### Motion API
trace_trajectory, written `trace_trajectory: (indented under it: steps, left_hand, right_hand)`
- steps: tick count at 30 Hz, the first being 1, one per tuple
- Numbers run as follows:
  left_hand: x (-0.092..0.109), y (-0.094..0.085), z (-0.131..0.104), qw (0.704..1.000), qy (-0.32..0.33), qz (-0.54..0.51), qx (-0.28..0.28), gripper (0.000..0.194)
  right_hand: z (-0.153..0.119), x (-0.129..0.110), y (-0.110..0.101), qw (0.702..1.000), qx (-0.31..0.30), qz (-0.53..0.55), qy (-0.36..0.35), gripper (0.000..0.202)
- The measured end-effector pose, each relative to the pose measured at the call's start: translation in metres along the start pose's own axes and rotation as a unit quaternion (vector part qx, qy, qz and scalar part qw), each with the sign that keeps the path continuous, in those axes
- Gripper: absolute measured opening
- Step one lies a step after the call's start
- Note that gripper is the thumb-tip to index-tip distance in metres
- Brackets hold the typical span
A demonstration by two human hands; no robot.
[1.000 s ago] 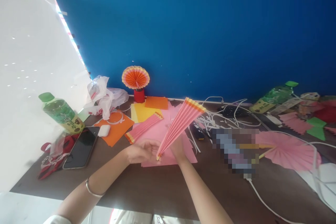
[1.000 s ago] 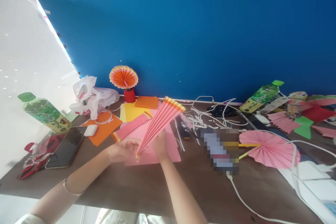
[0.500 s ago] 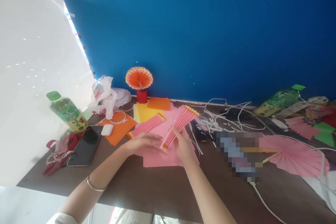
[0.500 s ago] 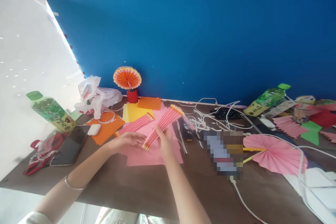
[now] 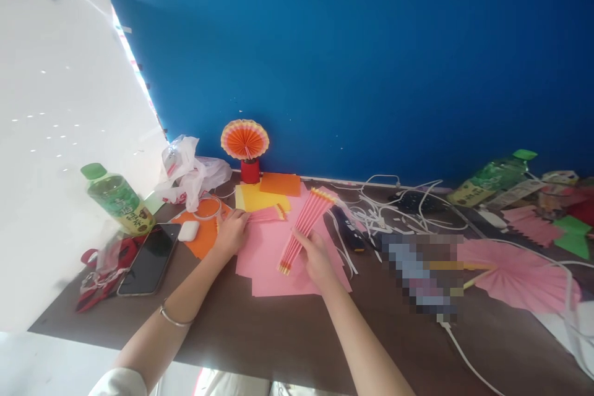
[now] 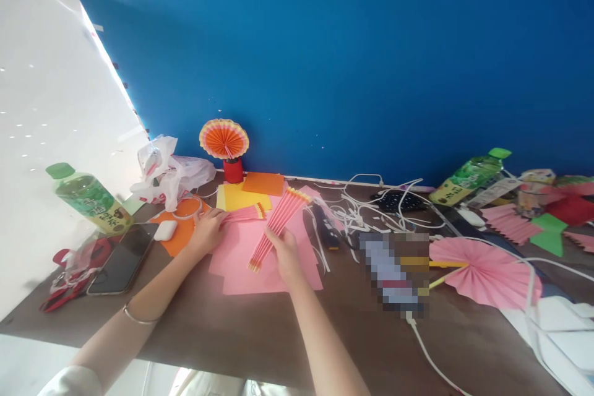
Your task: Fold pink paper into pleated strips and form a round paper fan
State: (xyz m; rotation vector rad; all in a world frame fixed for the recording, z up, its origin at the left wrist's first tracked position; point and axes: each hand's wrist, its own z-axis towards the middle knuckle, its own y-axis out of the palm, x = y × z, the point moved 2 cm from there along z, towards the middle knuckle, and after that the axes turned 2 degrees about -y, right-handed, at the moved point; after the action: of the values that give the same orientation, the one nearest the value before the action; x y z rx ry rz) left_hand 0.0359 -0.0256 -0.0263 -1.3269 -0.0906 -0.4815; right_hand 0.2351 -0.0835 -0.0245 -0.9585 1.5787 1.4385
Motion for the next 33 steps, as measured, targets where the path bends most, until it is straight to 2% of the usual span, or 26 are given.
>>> trace_trajectory:
  steps: [3,5,7,9,12,14,16,20,23,26,30,31,33]
  left_hand:
    - [-0.001,-0.002,0.0,0.995,-0.034,-0.092,0.001,0.021]
    - [0.002,-0.002,-0.002,0.966,-0.083,-0.246,0.003,0.019]
    - [0.006,-0.003,-0.004,0.89,-0.14,-0.433,0.006,0.025]
    - [0.013,-0.004,-0.007,0.795,-0.179,-0.579,-0.035,0.031]
    - [0.023,-0.007,-0.011,0.688,-0.186,-0.684,-0.156,0.028]
    - [0.026,-0.008,-0.013,0.647,-0.185,-0.715,-0.19,0.027]
    - [0.027,-0.007,-0.015,0.637,-0.178,-0.728,-0.179,0.028]
    - [0.031,0.001,-0.017,0.647,-0.148,-0.738,-0.123,0.03]
    - [0.038,0.004,-0.021,0.645,-0.138,-0.739,-0.139,0.036]
    - [0.045,0.002,-0.025,0.64,-0.154,-0.737,-0.153,0.035]
    - [0.051,-0.006,-0.028,0.611,-0.166,-0.754,-0.172,0.031]
    - [0.051,-0.006,-0.029,0.611,-0.164,-0.755,-0.176,0.031]
    - [0.052,-0.005,-0.029,0.633,-0.148,-0.738,-0.183,0.034]
  right_hand:
    - [0.0,0.0,0.0,1.0,-0.001,-0.009,0.004,0.027]
    - [0.0,0.0,0.0,1.0,0.006,-0.008,0.008,0.024]
    - [-0.001,-0.001,0.002,1.0,0.002,0.004,0.011,0.022]
    - [-0.003,-0.004,0.005,1.0,-0.012,0.019,0.018,0.021]
    - [-0.006,-0.007,0.009,0.999,-0.031,0.023,0.034,0.023]
    - [-0.008,-0.008,0.011,0.999,-0.036,0.014,0.036,0.024]
    - [-0.01,-0.008,0.012,0.999,-0.039,-0.009,0.03,0.026]
    - [-0.012,-0.007,0.014,0.997,-0.043,-0.07,0.0,0.027]
    - [-0.014,-0.007,0.017,0.993,-0.038,-0.106,-0.024,0.029]
    - [-0.017,-0.006,0.02,0.989,-0.029,-0.142,-0.035,0.03]
    - [-0.02,-0.005,0.021,0.984,0.003,-0.172,-0.045,0.031]
    - [-0.021,-0.005,0.021,0.984,0.012,-0.172,-0.047,0.03]
    - [-0.023,-0.006,0.022,0.983,0.028,-0.172,-0.056,0.028]
